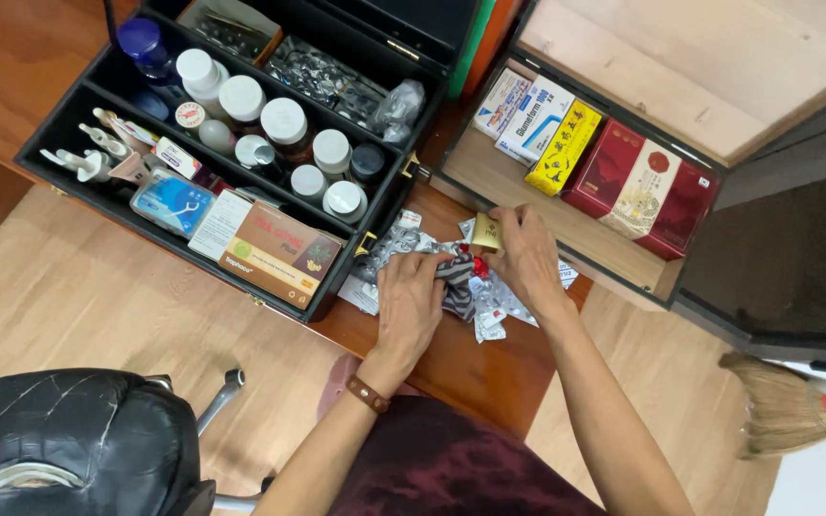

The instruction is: Organizing and sorting various medicines and health products into storage boxes.

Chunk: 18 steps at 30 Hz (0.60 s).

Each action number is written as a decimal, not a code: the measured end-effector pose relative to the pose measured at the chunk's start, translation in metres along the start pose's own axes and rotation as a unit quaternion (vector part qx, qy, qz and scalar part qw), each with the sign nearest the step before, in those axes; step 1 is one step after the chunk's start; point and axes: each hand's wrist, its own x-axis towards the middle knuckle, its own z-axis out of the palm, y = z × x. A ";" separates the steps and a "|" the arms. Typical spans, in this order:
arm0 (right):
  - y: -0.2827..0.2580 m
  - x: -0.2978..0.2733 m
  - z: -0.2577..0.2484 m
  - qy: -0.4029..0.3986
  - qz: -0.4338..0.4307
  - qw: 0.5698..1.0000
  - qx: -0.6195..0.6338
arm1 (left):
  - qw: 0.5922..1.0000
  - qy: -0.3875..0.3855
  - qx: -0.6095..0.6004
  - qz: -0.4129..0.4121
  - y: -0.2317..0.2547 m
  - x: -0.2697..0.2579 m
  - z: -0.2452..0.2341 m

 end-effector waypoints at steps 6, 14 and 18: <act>0.000 0.010 0.004 -0.019 0.017 0.999 -0.039 | 0.979 -0.025 -0.166 -0.117 0.020 0.012 -0.022; -0.003 0.013 -0.035 0.045 0.140 0.974 0.172 | 0.954 0.086 -0.251 -0.140 0.012 0.025 -0.019; -0.021 -0.002 -0.049 0.000 0.238 0.806 0.542 | 0.856 0.063 -0.431 -0.279 0.002 0.041 0.007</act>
